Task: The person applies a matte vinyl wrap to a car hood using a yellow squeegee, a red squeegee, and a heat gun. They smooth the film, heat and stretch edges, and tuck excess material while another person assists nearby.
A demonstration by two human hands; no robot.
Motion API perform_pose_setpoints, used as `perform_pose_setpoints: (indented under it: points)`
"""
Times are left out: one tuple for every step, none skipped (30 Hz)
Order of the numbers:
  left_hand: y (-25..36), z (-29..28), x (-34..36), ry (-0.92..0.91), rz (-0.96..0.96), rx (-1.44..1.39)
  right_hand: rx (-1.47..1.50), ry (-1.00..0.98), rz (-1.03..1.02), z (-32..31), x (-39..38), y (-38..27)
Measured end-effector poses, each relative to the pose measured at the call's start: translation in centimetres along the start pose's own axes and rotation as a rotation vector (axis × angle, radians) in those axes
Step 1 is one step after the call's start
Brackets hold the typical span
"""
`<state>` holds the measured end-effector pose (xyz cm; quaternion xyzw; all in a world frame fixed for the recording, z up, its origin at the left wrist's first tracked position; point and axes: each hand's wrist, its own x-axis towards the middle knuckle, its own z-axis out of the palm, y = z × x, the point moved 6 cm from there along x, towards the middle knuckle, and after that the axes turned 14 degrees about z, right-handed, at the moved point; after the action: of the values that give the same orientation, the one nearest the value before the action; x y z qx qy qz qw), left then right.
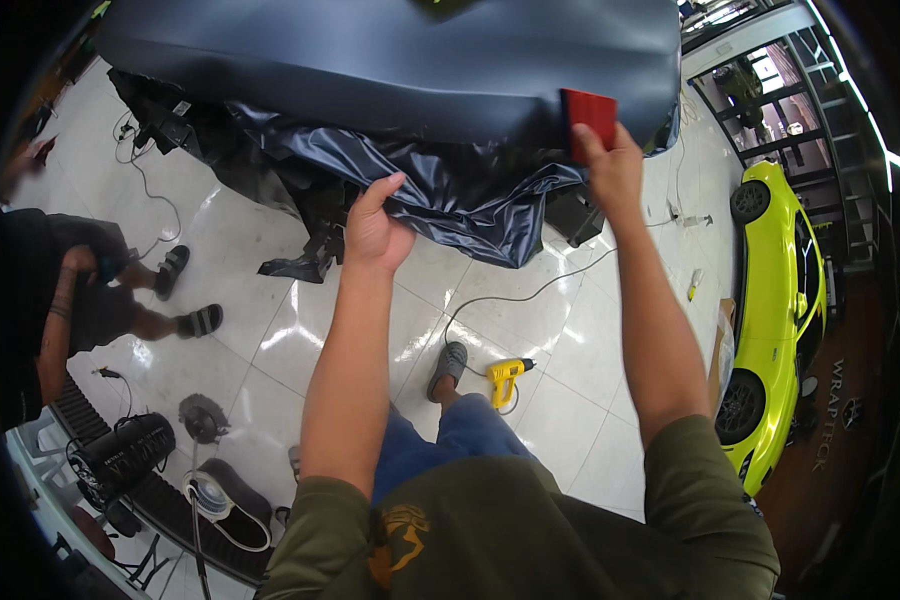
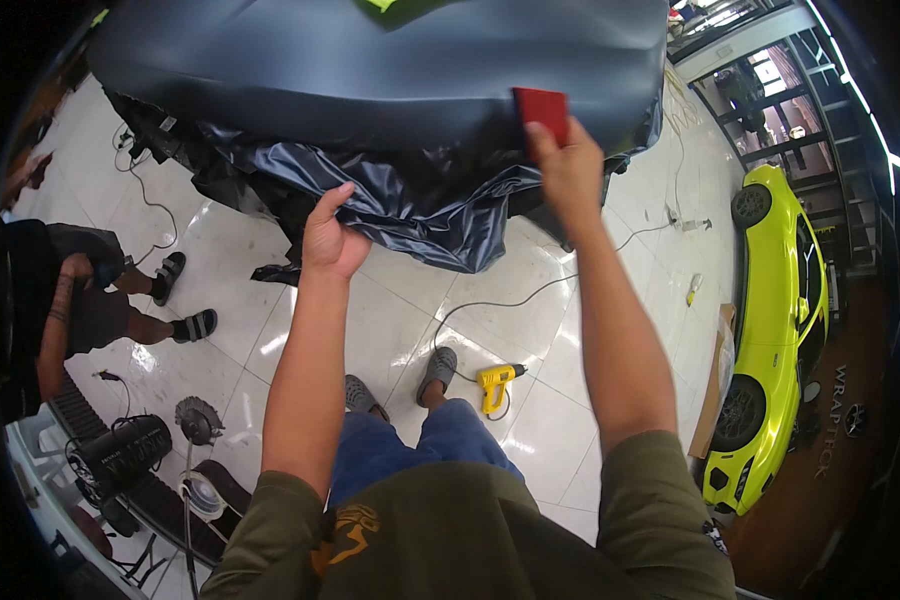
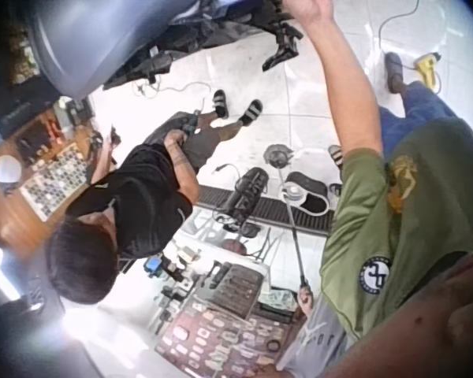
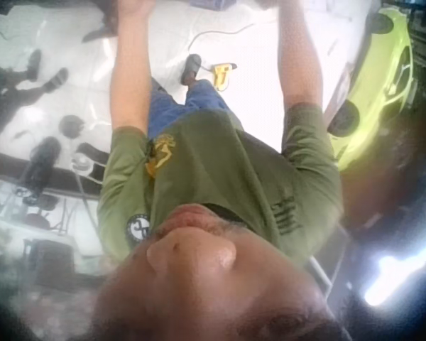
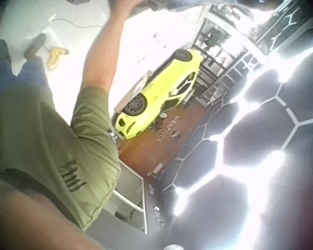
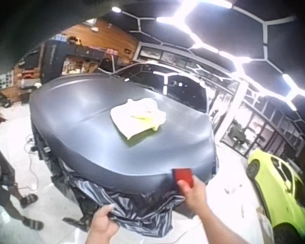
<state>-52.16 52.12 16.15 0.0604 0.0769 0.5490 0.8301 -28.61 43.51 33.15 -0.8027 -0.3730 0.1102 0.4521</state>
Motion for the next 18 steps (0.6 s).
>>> perform_pose_setpoints:
  points:
    - [0.1, -0.4, 0.3, 0.025, 0.032, 0.000, -0.070, 0.026, 0.045, -0.4, 1.4, 0.9]
    - [-0.2, -0.3, 0.7, 0.034, 0.040, -0.040, -0.055, 0.031, -0.006, 0.1, 1.3, 0.5]
    - [-0.3, 0.0, 0.9, 0.033, 0.052, -0.031, -0.030, 0.029, -0.060, 1.3, 1.2, -0.2]
    - [-0.4, 0.3, 1.0, 0.032, 0.063, -0.023, -0.132, 0.046, -0.163, 2.6, 0.7, -1.4]
    - [-0.3, 0.0, 0.9, 0.042, 0.079, -0.006, -0.227, 0.051, -0.260, 4.5, -0.6, -3.3]
    - [0.3, -0.3, 0.9, 0.022, 0.135, 0.012, -0.245, -0.005, -0.305, 6.5, -2.1, -5.6]
    - [0.4, -0.5, 0.9, 0.003, 0.122, 0.014, -0.281, -0.040, -0.427, 8.0, -3.1, -6.8]
    - [0.3, -0.8, 0.9, -0.017, 0.104, 0.011, -0.320, -0.081, -0.440, 9.5, -3.9, -7.4]
    - [0.3, -0.2, 1.0, -0.038, 0.089, 0.008, -0.307, -0.145, -0.519, 10.4, -4.8, -8.4]
    - [0.1, 0.2, 0.4, -0.024, 0.045, -0.052, -0.362, -0.187, -0.528, 10.7, -5.4, -8.8]
    - [0.5, 1.9, -0.8, -0.013, 0.000, -0.105, -0.412, -0.227, -0.535, 10.5, -6.1, -9.3]
    - [0.9, 2.9, -1.3, -0.008, -0.047, -0.160, -0.304, -0.255, -0.598, 9.1, -7.8, -10.5]
    - [1.0, 2.3, -0.8, -0.008, -0.042, -0.135, -0.187, -0.292, -0.665, 7.2, -10.0, -11.6]
    - [0.8, 1.2, -0.4, -0.006, -0.048, -0.113, -0.136, -0.387, -0.735, 5.4, -12.7, -12.3]
    - [0.5, 0.4, -0.2, -0.003, -0.061, -0.091, -0.087, -0.479, -0.799, 3.3, -15.4, -13.0]
    - [0.3, 0.2, 0.2, -0.004, -0.049, 0.007, -0.138, -0.684, -0.850, 1.8, -18.2, -14.1]
    - [0.4, 0.2, 0.3, 0.041, -0.009, 0.048, 0.007, -0.667, -0.902, 0.2, -20.1, -15.3]
    - [1.0, 0.4, 0.1, 0.088, 0.041, 0.085, 0.026, -0.723, -0.968, -1.0, -21.1, -16.5]
